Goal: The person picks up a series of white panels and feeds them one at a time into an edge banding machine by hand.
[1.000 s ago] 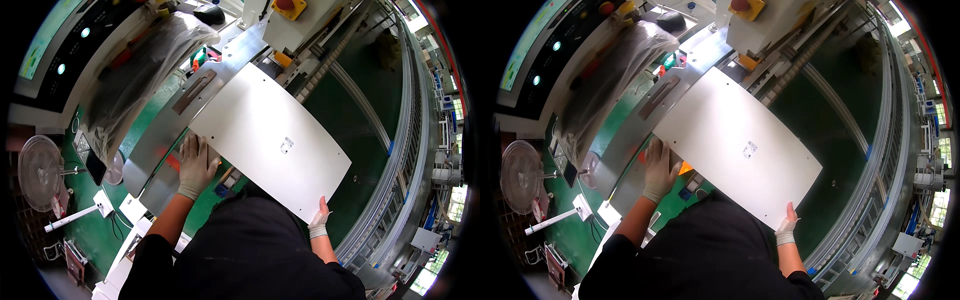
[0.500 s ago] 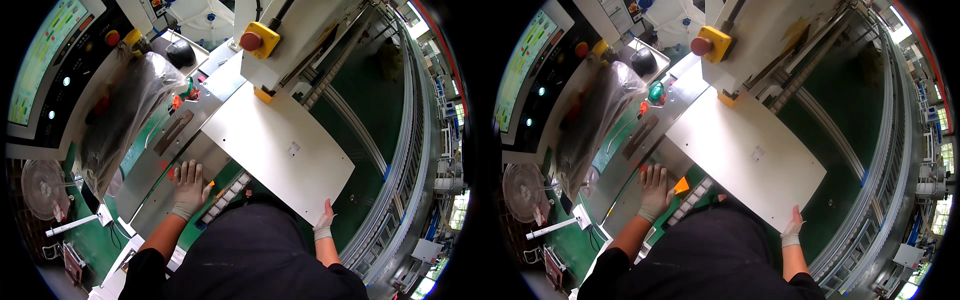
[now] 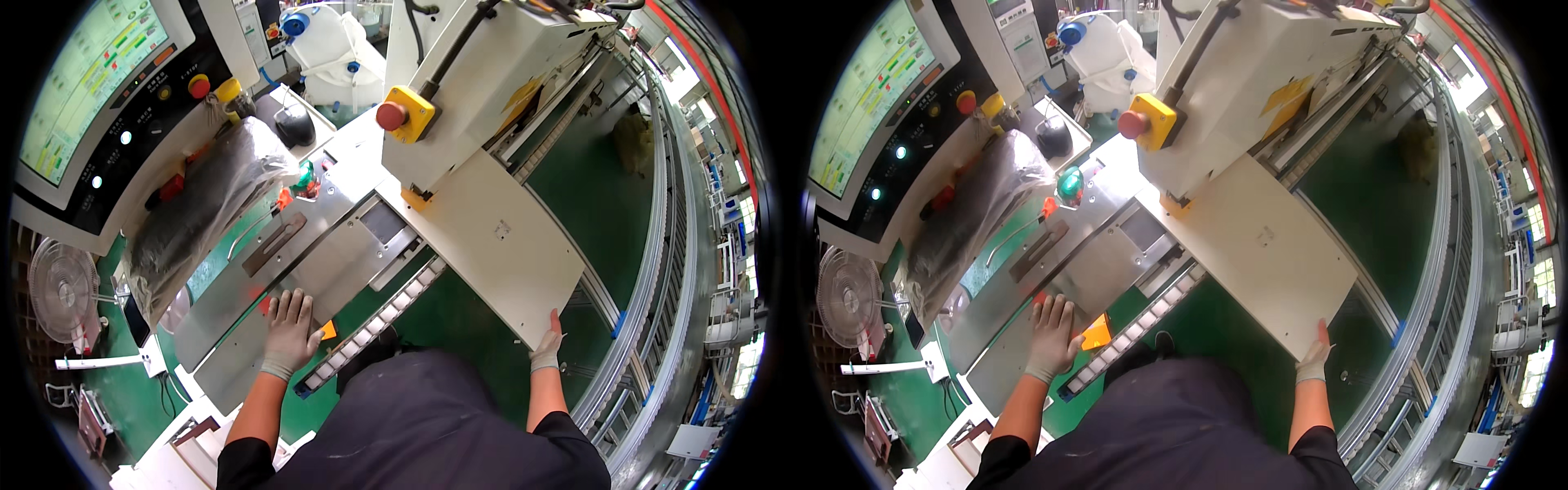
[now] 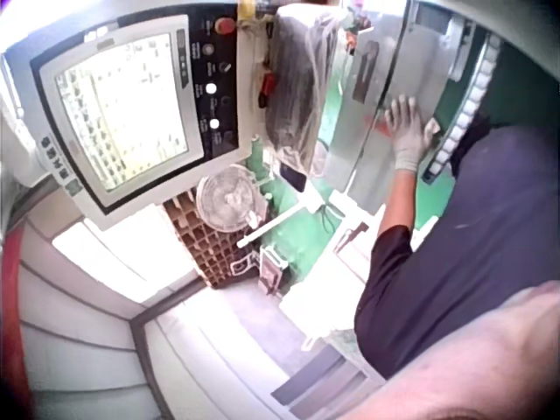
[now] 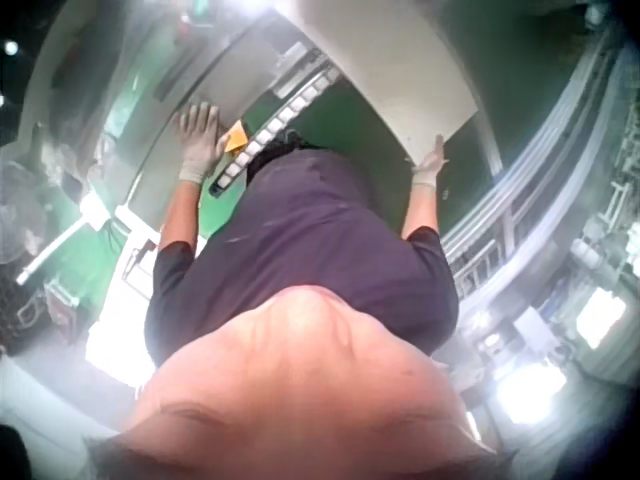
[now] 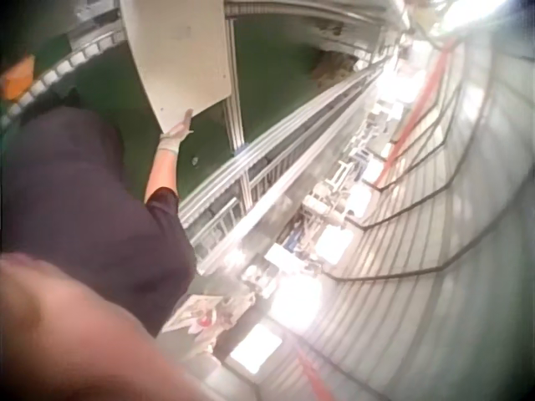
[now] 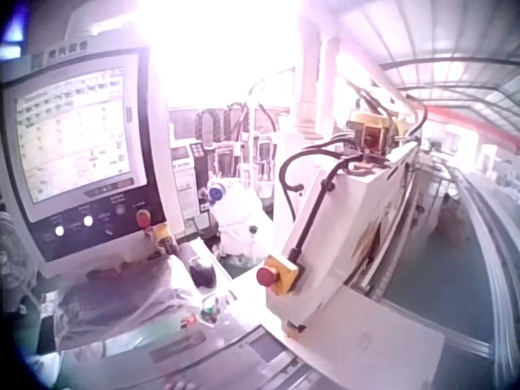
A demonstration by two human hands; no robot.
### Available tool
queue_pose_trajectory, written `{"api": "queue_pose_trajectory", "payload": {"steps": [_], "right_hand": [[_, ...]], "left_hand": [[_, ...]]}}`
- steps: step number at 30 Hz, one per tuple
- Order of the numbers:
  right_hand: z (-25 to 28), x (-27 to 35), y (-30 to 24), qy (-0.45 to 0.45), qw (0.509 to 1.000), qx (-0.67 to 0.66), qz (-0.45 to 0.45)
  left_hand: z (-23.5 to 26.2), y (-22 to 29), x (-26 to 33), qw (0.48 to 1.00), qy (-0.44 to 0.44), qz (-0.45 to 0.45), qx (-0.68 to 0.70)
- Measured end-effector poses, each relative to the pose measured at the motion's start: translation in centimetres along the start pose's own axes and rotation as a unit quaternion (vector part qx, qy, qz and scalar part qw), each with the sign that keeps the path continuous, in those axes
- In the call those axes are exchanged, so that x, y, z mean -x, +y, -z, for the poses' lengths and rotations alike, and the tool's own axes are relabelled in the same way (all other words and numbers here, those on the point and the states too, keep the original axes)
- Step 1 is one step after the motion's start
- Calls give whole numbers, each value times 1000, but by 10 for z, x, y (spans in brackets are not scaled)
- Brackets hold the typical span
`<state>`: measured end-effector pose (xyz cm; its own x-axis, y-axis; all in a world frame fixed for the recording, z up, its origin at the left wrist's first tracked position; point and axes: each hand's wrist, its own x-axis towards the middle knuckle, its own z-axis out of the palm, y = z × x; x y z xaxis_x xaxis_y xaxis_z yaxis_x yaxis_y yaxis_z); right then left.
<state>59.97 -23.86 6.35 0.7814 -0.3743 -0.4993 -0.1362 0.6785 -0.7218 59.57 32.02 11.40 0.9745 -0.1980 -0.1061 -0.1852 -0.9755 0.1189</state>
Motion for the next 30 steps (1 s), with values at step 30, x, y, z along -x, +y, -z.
{"api": "queue_pose_trajectory", "payload": {"steps": [30], "right_hand": [[-265, 125, 211, -576, 410, 524, 475]], "left_hand": [[-38, 12, 148, 979, 109, 152, 80]]}}
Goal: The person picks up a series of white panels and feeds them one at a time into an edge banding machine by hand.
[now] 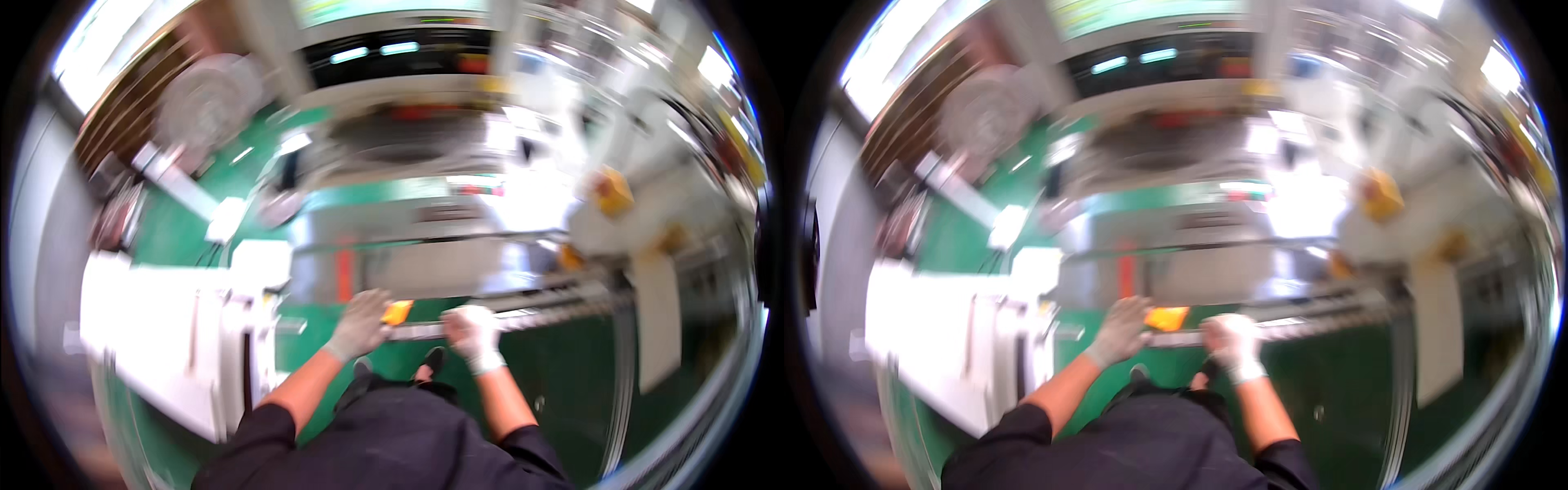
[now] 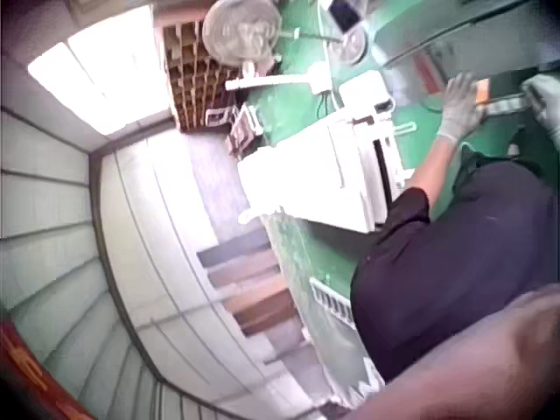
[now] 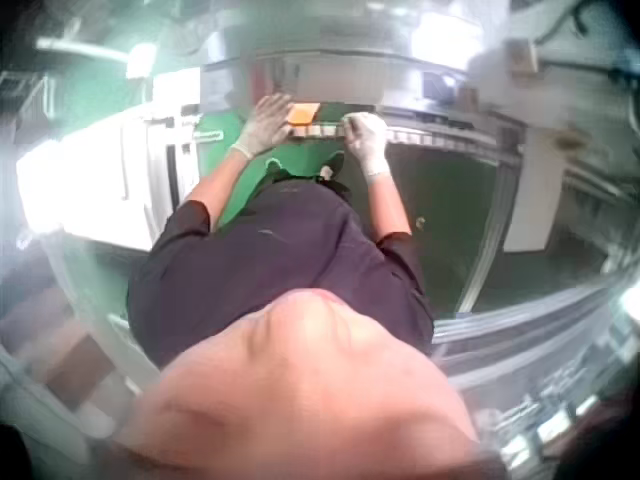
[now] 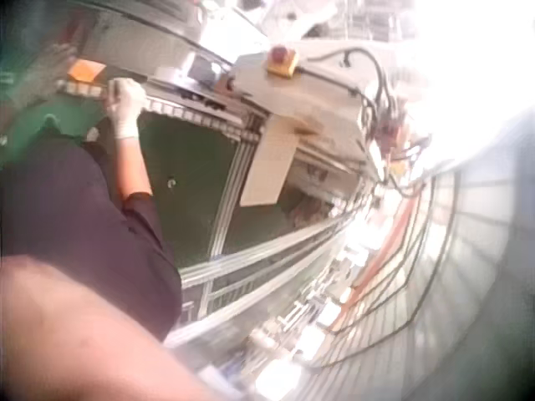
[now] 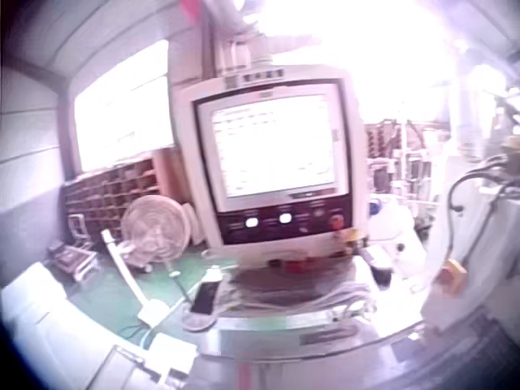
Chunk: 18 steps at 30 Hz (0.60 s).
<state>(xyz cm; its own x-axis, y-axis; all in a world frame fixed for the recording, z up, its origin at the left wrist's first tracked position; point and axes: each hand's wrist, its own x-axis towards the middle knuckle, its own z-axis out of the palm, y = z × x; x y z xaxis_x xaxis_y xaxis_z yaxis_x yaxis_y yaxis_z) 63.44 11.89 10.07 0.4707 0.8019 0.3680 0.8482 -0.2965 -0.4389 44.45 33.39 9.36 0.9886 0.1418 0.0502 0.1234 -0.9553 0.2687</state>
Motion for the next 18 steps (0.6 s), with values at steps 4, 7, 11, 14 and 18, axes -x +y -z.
{"api": "queue_pose_trajectory", "payload": {"steps": [4, 7, 11, 14, 18], "right_hand": [[-14, 18, 12, 32, 972, -116, -204], [-18, 17, -8, -14, 987, 29, -155], [-23, 6, 3, -114, 974, 108, -165], [-42, -15, -27, -178, 966, 92, -163], [-73, -34, -69, -186, 970, 93, -127]], "left_hand": [[25, -46, 103, 990, 29, 133, 49], [25, -91, 223, 906, 134, 392, 86], [2, -132, 373, 761, 262, 590, -63], [12, -122, 467, 544, 233, 776, -218], [17, -113, 514, 373, 311, 874, -30]]}}
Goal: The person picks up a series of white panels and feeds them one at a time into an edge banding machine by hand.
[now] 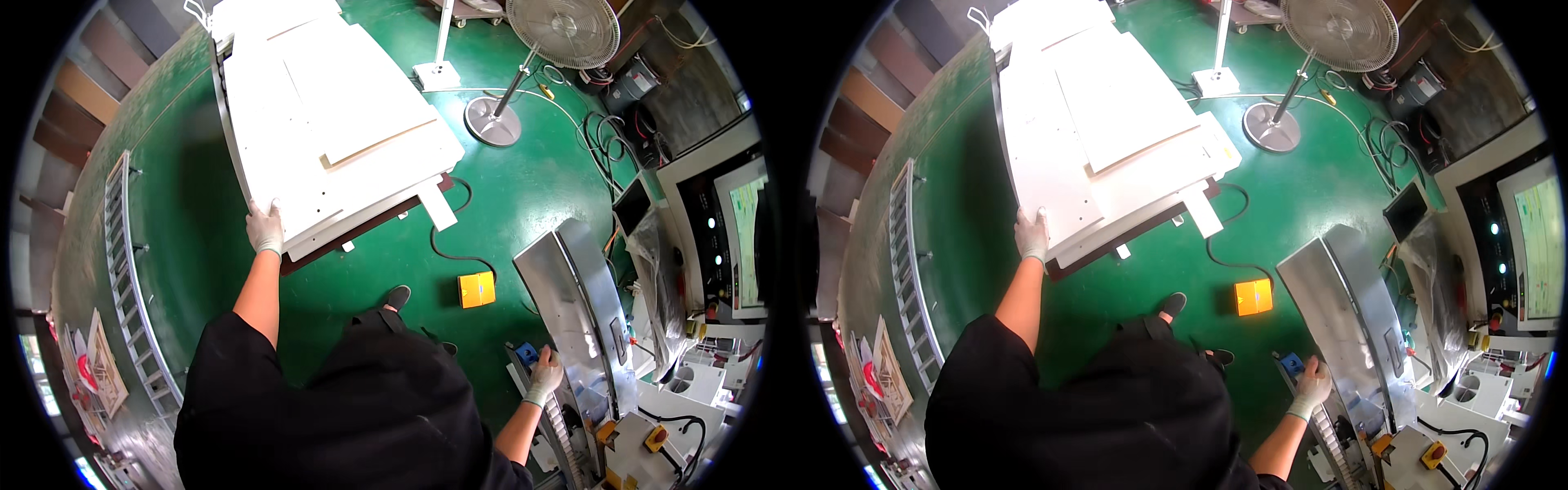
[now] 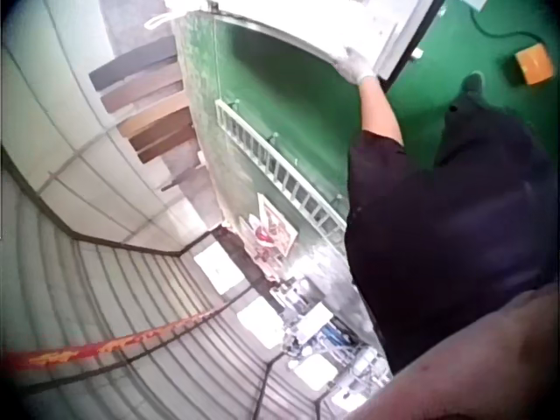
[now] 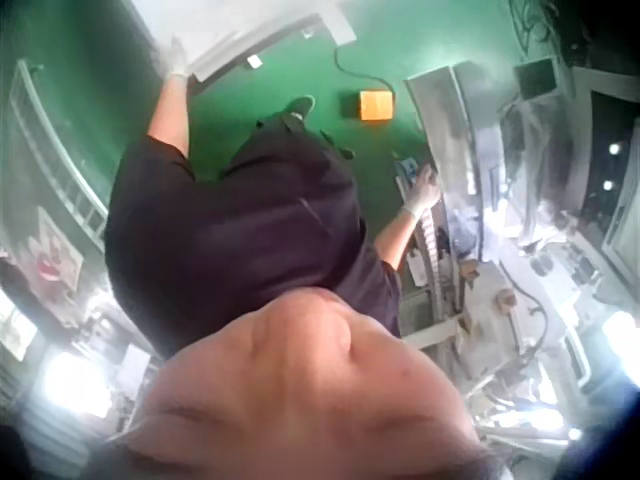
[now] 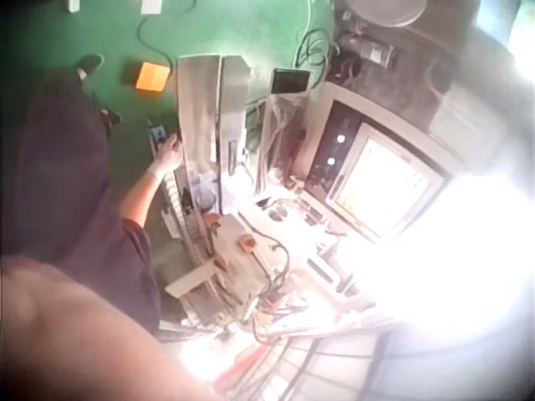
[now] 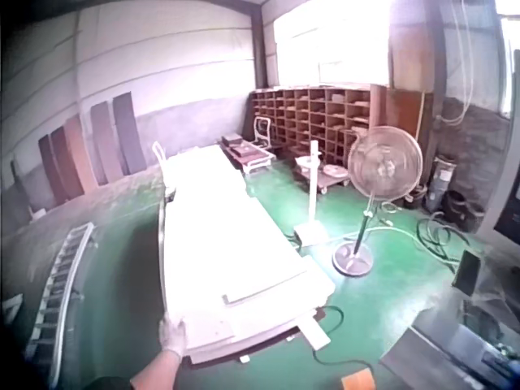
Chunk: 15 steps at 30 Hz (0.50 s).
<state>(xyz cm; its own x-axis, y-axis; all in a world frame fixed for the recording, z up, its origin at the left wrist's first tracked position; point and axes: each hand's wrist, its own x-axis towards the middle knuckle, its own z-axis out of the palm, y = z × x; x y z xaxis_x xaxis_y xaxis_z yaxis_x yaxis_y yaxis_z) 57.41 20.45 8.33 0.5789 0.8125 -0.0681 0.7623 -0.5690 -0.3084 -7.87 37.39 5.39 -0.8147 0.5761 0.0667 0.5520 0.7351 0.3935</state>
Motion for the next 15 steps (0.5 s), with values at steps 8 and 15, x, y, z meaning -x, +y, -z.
{"api": "queue_pose_trajectory", "payload": {"steps": [8, 15], "right_hand": [[-44, -14, -102, -56, 983, -54, 167], [-90, 30, -210, -442, 812, -335, 181]], "left_hand": [[1, -23, -36, 969, -131, 74, 197], [36, -13, -8, 915, -172, 83, 355]]}}
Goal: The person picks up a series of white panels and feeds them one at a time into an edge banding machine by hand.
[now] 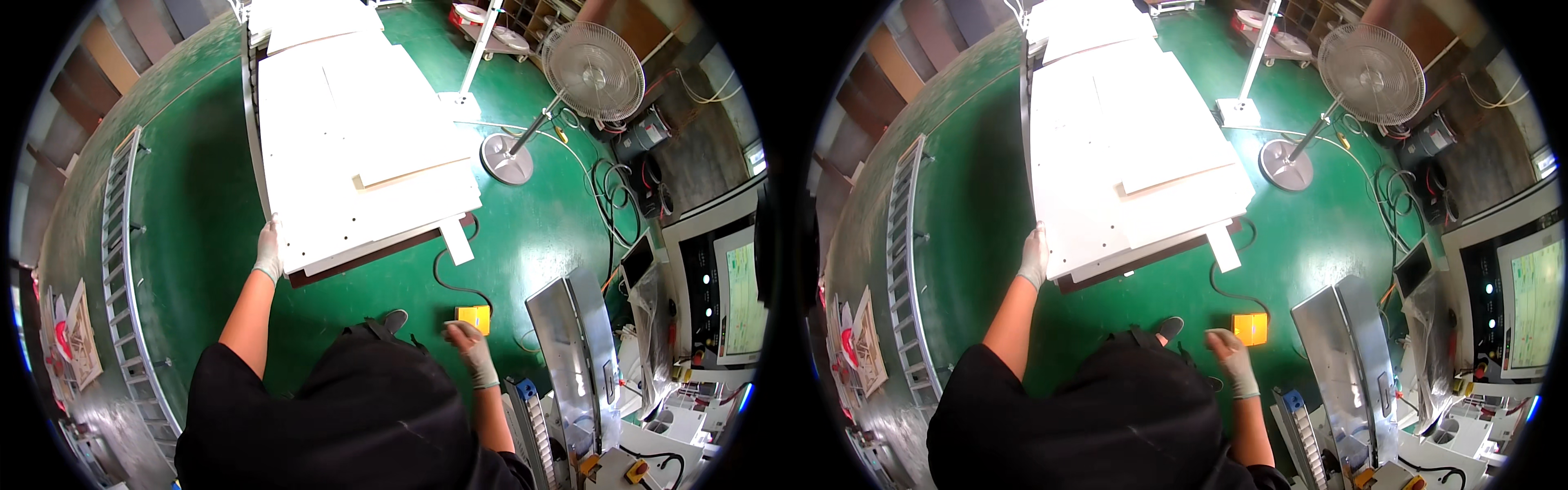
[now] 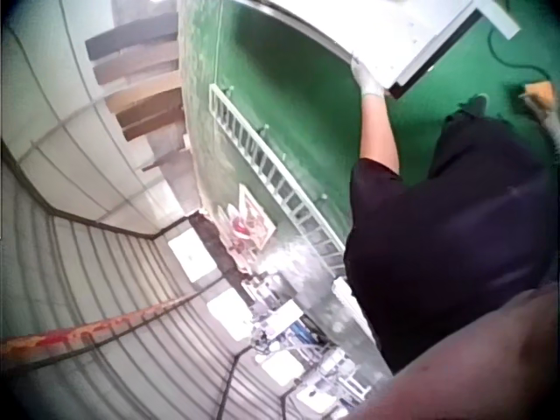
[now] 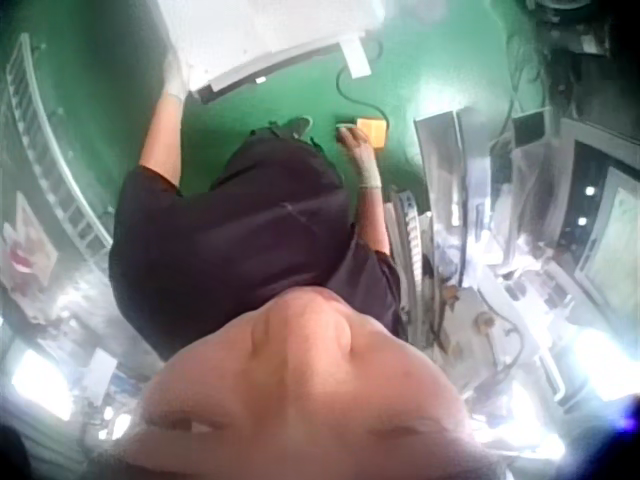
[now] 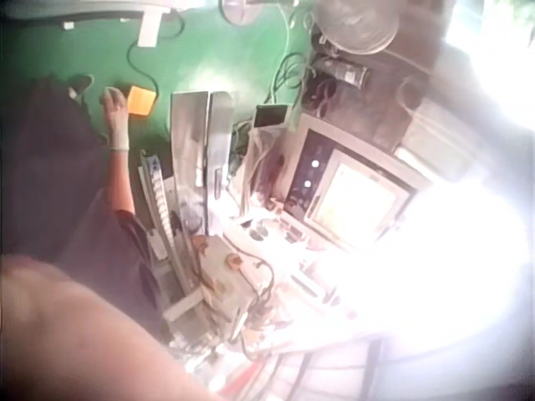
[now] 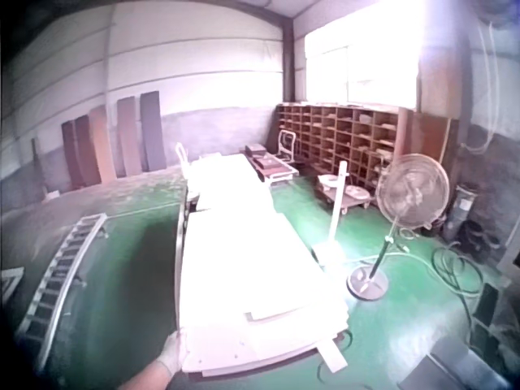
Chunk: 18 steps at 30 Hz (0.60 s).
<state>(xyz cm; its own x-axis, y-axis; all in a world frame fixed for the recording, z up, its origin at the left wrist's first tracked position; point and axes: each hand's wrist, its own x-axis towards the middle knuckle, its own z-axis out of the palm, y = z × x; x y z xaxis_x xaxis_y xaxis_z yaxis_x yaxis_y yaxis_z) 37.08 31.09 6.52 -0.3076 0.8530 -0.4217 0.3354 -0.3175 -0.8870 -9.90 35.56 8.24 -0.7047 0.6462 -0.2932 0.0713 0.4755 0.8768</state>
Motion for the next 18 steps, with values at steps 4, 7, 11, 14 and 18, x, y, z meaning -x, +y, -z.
{"api": "queue_pose_trajectory", "payload": {"steps": [4, 7, 11, 14, 18], "right_hand": [[-42, -25, -57, -145, 987, -56, 35], [-63, -38, -89, -146, 970, -194, -18], [-72, -47, -89, -154, 928, -335, -57], [-67, -40, -62, -12, 892, -447, -65], [-30, 5, -30, 115, 873, -472, -44]], "left_hand": [[-8, -10, 25, 997, -73, -6, 32], [-37, 1, 69, 992, -114, -5, 58], [-60, 36, 135, 946, -304, 76, 79], [-87, 16, 163, 876, -427, 160, 160], [-110, 12, 157, 812, -484, 240, 221]]}}
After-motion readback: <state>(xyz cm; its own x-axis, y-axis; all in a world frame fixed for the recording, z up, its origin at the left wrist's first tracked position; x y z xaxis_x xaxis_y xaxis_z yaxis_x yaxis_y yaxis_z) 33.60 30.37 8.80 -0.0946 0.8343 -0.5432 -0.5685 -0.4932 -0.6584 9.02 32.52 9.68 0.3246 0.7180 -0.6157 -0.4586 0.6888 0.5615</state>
